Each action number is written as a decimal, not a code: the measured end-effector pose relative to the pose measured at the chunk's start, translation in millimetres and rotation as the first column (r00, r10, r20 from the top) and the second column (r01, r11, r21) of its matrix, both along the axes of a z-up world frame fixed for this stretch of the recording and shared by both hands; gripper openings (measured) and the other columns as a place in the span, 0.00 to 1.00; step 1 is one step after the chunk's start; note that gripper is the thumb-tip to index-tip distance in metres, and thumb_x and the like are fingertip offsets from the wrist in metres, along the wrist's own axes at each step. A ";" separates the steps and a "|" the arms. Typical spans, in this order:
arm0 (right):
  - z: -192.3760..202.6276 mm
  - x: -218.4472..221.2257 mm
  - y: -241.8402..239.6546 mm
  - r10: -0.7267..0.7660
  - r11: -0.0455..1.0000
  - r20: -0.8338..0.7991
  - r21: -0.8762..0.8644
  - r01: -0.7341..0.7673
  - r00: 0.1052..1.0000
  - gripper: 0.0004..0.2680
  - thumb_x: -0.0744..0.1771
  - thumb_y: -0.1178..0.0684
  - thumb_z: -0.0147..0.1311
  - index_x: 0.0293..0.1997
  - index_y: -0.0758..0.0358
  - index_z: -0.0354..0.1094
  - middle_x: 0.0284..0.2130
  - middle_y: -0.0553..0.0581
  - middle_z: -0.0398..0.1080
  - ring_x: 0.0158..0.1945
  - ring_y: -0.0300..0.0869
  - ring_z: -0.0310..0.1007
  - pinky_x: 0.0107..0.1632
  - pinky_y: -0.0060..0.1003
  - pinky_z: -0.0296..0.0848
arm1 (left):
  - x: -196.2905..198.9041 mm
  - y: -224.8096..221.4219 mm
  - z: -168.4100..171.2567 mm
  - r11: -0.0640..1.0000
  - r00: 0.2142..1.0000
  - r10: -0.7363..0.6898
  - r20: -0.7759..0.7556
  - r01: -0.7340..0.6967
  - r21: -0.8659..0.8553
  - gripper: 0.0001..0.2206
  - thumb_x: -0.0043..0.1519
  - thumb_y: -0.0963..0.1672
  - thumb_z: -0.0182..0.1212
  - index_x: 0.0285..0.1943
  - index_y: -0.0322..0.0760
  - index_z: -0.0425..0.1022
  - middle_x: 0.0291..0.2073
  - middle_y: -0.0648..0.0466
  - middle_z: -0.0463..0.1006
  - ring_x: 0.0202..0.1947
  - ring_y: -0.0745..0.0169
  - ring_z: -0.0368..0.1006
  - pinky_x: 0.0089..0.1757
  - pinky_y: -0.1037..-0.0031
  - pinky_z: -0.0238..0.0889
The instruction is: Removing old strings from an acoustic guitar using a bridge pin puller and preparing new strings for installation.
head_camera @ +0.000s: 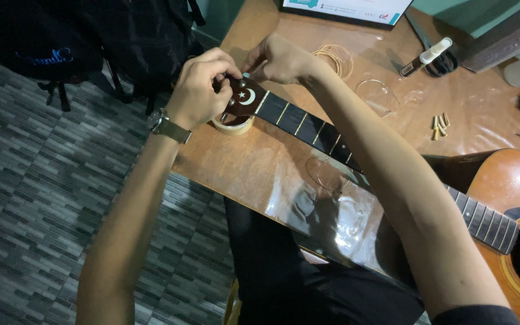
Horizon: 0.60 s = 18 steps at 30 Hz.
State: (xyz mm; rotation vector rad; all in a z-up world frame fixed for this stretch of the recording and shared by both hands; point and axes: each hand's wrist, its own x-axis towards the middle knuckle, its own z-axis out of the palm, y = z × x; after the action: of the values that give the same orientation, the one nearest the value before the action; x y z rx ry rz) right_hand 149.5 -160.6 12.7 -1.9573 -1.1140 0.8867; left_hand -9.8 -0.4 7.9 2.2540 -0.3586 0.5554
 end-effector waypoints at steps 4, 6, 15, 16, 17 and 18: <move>-20.6 10.4 -0.8 0.080 0.994 0.132 0.059 -0.089 0.988 0.07 0.62 0.65 0.60 0.38 0.60 0.79 0.29 0.49 0.79 0.31 0.31 0.76 0.37 0.26 0.75 | -1.6 -1.3 1.8 1.000 0.999 0.011 -0.039 -0.011 -0.007 0.10 0.53 0.32 0.56 0.38 0.29 0.80 0.40 0.52 0.78 0.28 0.66 0.67 0.33 0.77 0.65; -18.8 4.8 -1.6 0.032 0.994 0.088 0.097 -0.040 0.996 0.08 0.60 0.66 0.53 0.35 0.60 0.78 0.25 0.48 0.76 0.27 0.30 0.70 0.28 0.24 0.68 | 0.0 -0.8 -0.9 1.000 1.000 0.013 -0.010 -0.013 0.021 0.09 0.53 0.33 0.56 0.37 0.32 0.79 0.39 0.52 0.77 0.29 0.63 0.68 0.32 0.74 0.65; 8.7 -4.0 0.4 -0.106 0.992 -0.059 -0.070 0.102 0.993 0.05 0.62 0.61 0.60 0.36 0.56 0.76 0.27 0.47 0.75 0.25 0.30 0.66 0.21 0.23 0.55 | 3.5 -2.8 -1.0 0.999 0.999 0.035 -0.022 -0.035 0.016 0.05 0.62 0.39 0.71 0.35 0.30 0.79 0.32 0.52 0.76 0.29 0.62 0.69 0.34 0.71 0.65; 2.0 -0.6 0.9 -0.109 0.992 -0.059 -0.070 0.104 0.992 0.05 0.62 0.61 0.60 0.36 0.56 0.76 0.27 0.47 0.75 0.25 0.30 0.66 0.21 0.23 0.55 | 3.3 -3.8 -0.5 0.999 0.999 0.033 -0.023 -0.033 0.017 0.05 0.62 0.39 0.71 0.35 0.30 0.79 0.32 0.52 0.76 0.29 0.62 0.69 0.34 0.71 0.65; -3.8 3.3 1.7 -0.049 0.999 -0.055 -0.018 0.048 0.997 0.08 0.61 0.64 0.59 0.39 0.59 0.78 0.30 0.50 0.77 0.30 0.31 0.71 0.30 0.24 0.68 | 3.6 -4.5 0.5 0.998 0.996 0.062 -0.066 -0.062 0.006 0.03 0.61 0.38 0.70 0.36 0.31 0.80 0.33 0.52 0.77 0.31 0.61 0.71 0.35 0.71 0.66; -9.6 7.3 2.5 0.010 0.999 -0.047 0.033 -0.008 0.999 0.11 0.61 0.67 0.58 0.43 0.61 0.80 0.34 0.52 0.80 0.36 0.33 0.77 0.40 0.26 0.80 | 3.9 -5.1 1.5 0.996 0.990 0.091 -0.110 -0.092 -0.003 0.02 0.61 0.38 0.69 0.37 0.32 0.81 0.34 0.53 0.77 0.32 0.61 0.72 0.35 0.71 0.67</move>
State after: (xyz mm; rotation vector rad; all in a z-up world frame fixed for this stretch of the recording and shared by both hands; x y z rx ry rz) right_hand 156.8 -158.1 3.1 -1.8962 -1.1041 0.9091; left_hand -5.9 -5.5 9.4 2.2910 -0.1983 0.4760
